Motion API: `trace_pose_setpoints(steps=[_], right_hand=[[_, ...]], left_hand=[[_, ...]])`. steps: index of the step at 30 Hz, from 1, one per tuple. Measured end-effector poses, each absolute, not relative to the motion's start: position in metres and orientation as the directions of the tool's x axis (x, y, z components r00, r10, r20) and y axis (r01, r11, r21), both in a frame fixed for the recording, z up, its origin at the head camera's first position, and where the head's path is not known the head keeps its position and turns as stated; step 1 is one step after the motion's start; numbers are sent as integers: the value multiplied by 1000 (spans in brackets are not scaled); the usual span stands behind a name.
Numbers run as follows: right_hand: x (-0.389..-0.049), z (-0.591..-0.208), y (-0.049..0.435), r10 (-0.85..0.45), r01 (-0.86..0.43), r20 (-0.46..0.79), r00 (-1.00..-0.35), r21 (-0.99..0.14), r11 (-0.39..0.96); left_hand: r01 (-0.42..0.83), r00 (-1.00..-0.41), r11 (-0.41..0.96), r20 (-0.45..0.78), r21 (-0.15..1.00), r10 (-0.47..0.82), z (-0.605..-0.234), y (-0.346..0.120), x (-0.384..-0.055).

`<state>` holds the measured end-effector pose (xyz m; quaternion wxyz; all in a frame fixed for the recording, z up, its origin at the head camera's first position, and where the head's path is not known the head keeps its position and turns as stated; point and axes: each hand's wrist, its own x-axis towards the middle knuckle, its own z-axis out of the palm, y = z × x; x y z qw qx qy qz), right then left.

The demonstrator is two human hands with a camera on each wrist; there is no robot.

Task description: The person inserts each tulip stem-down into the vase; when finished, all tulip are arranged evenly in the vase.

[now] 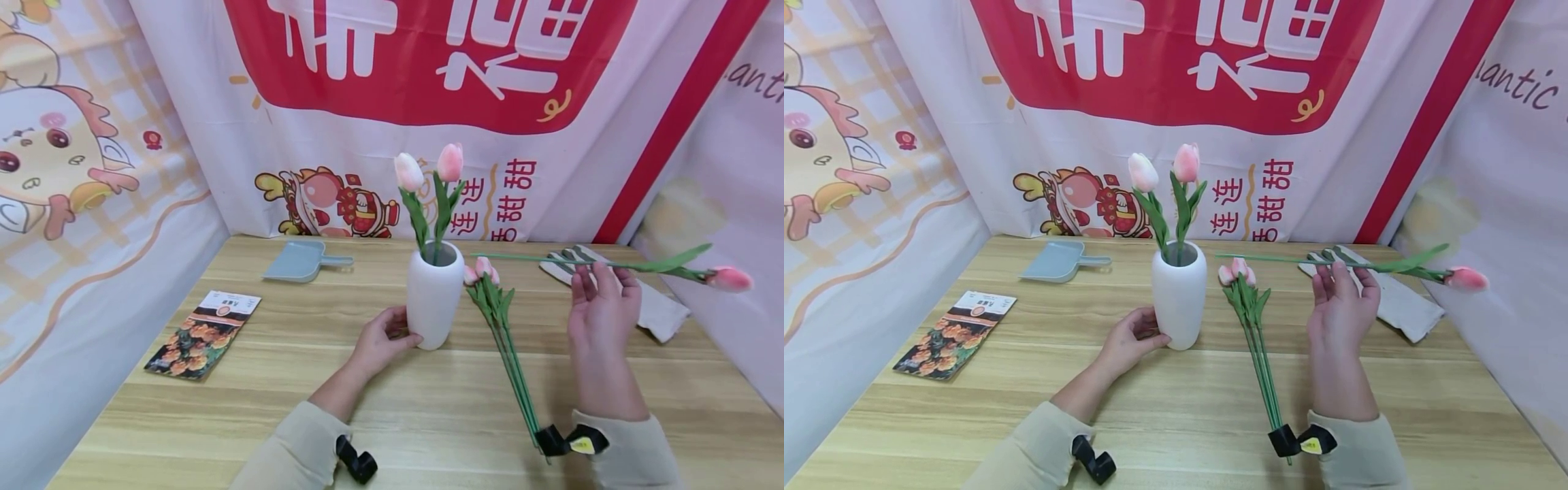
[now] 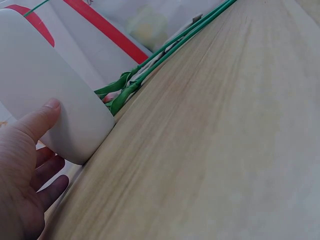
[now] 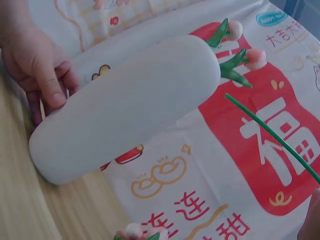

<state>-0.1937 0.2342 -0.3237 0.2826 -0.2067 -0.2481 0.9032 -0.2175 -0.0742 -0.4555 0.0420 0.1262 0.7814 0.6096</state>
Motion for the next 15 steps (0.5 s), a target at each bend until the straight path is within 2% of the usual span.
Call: trace_pose_setpoints(steps=[15], right_hand=[[-193, -299, 199, 654, -510, -71, -754, -563, -650]], left_hand=[[159, -963, 214, 103, 964, 249, -460, -75, -219]])
